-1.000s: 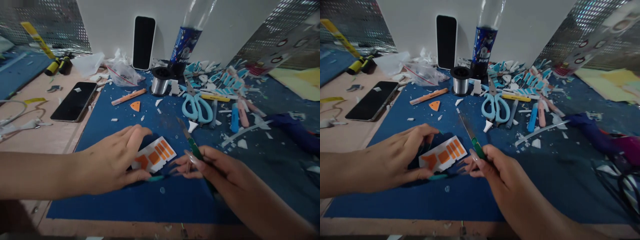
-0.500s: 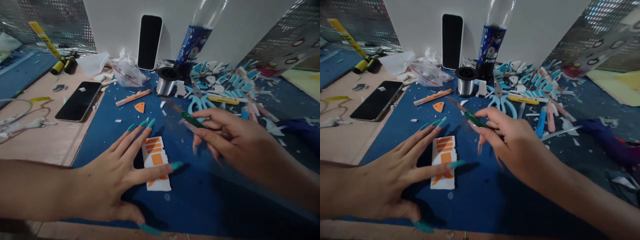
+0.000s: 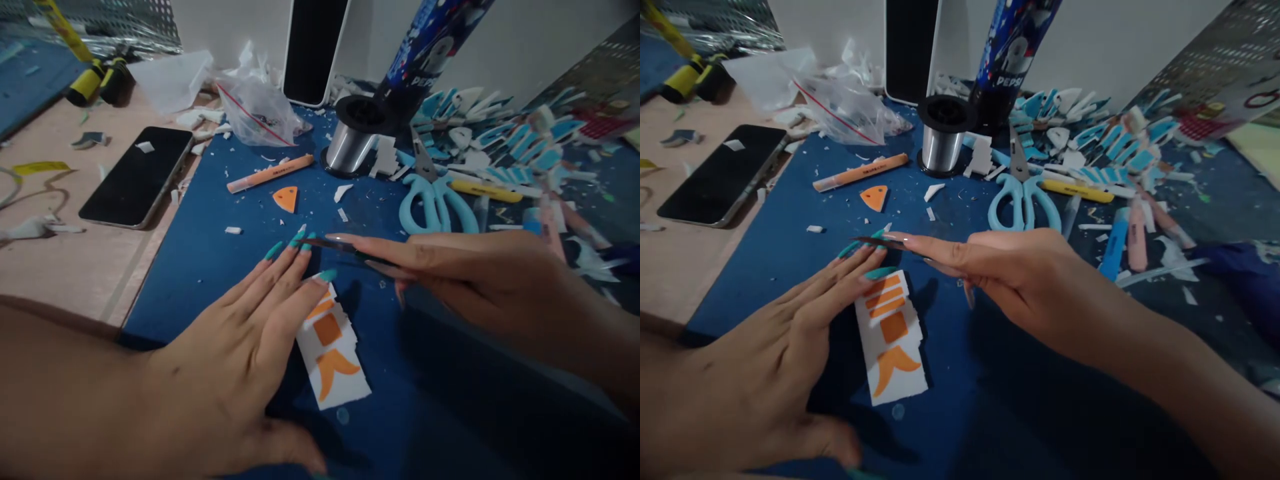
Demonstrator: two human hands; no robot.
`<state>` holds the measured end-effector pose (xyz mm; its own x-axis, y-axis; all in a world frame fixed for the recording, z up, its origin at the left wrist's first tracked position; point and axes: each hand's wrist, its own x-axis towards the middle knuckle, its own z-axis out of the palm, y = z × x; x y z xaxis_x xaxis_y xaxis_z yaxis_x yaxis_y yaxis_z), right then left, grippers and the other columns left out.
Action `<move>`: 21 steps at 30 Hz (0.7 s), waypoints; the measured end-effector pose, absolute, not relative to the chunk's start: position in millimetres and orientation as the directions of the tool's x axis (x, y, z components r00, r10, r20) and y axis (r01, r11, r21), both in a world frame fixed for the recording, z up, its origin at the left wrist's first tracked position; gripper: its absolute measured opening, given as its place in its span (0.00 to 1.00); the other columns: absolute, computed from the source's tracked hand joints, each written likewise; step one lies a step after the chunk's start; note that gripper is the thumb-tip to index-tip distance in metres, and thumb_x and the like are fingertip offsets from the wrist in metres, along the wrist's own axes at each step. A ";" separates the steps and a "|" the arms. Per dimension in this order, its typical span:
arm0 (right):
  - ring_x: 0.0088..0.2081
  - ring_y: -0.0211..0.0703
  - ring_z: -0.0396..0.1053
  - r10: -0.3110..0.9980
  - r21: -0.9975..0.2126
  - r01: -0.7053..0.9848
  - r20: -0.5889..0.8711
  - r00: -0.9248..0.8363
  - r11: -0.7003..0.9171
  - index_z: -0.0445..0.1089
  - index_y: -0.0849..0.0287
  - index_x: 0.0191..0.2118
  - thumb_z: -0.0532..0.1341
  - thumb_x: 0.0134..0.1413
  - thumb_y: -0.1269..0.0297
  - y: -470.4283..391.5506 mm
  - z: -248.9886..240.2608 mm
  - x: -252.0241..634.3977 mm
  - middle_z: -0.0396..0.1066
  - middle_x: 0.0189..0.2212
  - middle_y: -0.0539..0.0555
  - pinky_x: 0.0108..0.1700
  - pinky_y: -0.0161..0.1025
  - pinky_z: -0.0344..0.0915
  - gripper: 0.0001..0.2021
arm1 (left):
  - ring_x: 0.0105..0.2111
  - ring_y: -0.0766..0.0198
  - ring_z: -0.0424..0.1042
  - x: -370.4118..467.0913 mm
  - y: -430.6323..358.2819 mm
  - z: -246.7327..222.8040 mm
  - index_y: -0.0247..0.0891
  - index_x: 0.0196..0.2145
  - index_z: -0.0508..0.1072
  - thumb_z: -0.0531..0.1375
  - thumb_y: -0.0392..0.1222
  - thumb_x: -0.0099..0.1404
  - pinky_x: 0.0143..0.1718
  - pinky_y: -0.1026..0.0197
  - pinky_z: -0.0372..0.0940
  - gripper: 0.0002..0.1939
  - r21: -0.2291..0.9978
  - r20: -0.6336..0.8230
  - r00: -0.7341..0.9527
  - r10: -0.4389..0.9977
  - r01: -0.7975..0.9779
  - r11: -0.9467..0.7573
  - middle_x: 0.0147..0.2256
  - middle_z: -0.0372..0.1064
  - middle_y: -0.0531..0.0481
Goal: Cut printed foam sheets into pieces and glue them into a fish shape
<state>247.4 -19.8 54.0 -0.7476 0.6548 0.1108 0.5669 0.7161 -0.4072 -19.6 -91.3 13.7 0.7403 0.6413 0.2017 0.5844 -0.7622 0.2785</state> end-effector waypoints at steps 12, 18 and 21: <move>0.30 0.31 0.73 0.692 -0.241 0.651 0.330 -0.642 0.720 0.64 0.50 0.57 0.52 0.63 0.70 -18.2 49.4 250.7 0.77 0.35 0.43 0.32 0.29 0.70 0.19 | 0.65 0.36 0.39 -20.3 -71.1 18.5 0.25 0.64 0.32 0.57 0.63 0.57 0.60 0.34 0.51 0.54 0.391 0.126 0.801 0.586 0.502 -0.771 0.64 0.40 0.19; 0.27 0.28 0.72 0.704 -0.297 0.639 0.298 -0.644 0.710 0.65 0.50 0.57 0.51 0.64 0.67 -21.0 46.0 253.0 0.76 0.29 0.41 0.34 0.28 0.70 0.18 | 0.67 0.42 0.32 -21.9 -65.2 18.9 0.32 0.65 0.32 0.58 0.56 0.55 0.64 0.35 0.37 0.52 0.449 0.070 0.861 0.505 0.424 -0.786 0.67 0.33 0.31; 0.27 0.29 0.72 0.735 -0.347 0.649 0.279 -0.618 0.677 0.65 0.49 0.57 0.51 0.64 0.67 -20.8 44.8 254.2 0.74 0.26 0.41 0.33 0.27 0.70 0.18 | 0.67 0.44 0.26 -26.1 -56.6 22.8 0.32 0.65 0.31 0.59 0.50 0.54 0.65 0.37 0.32 0.53 0.461 0.071 0.917 0.392 0.319 -0.828 0.68 0.24 0.36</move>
